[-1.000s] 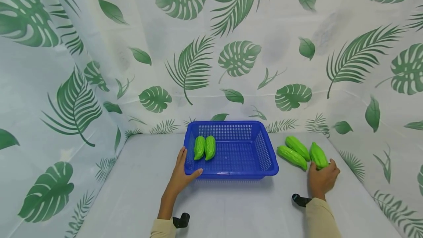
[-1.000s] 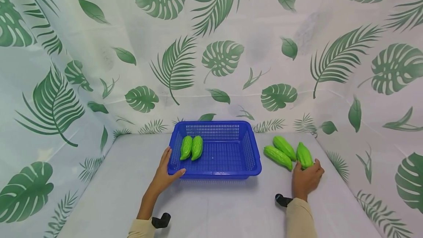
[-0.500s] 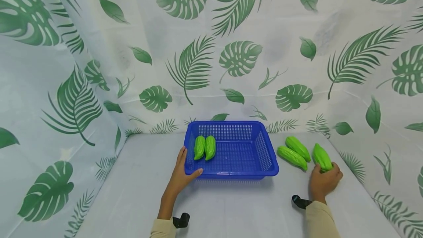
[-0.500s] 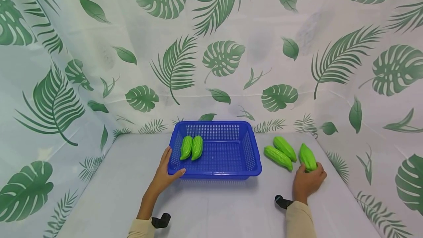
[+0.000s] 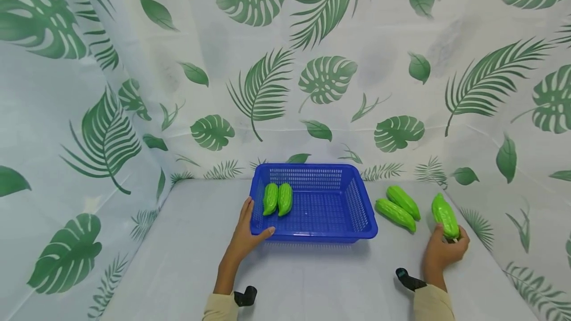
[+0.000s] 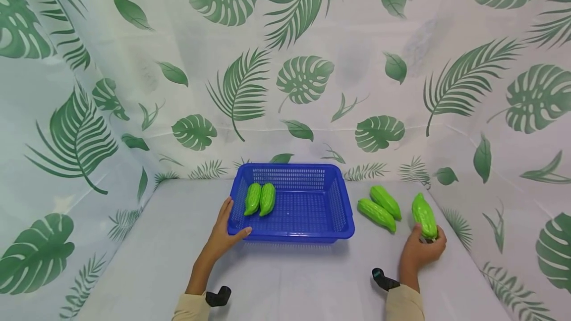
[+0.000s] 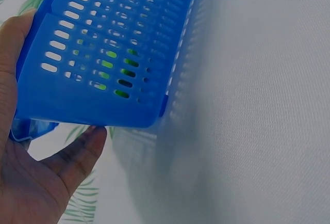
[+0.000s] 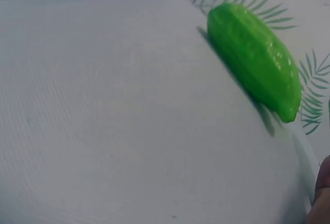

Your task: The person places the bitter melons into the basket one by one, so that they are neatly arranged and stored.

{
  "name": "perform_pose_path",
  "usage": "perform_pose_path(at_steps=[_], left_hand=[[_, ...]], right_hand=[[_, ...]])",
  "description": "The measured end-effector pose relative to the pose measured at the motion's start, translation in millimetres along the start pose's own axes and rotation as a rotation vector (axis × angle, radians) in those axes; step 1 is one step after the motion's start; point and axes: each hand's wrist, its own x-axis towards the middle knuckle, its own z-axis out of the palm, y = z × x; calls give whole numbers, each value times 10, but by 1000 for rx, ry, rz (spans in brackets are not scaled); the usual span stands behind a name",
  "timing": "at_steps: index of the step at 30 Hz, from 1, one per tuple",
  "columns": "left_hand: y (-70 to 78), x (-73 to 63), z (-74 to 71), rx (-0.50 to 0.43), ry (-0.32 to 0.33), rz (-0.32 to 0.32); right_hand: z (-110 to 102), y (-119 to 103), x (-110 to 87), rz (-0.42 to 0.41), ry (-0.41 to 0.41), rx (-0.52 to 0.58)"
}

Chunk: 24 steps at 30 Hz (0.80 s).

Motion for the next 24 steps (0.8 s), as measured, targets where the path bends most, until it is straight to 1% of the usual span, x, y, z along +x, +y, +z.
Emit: perform_pose_path(at_steps=[5, 11, 13, 16, 19, 24], left_hand=[[0, -9, 27, 3, -5, 5], [7, -18, 15, 12, -3, 1], [5, -17, 10, 15, 1, 6], [-6, -10, 8, 19, 2, 10], [-17, -4, 10, 24, 5, 9], [-14, 6, 4, 18, 7, 6]], right_hand=[[-68, -101, -38, 118, 0, 183], [-120, -311, -107, 171, 9, 468], [-137, -395, -123, 185, 6, 543], [-168, -513, -134, 216, -8, 615], [-187, -594, -140, 234, -37, 662], [-185, -649, -176, 271, -105, 822]])
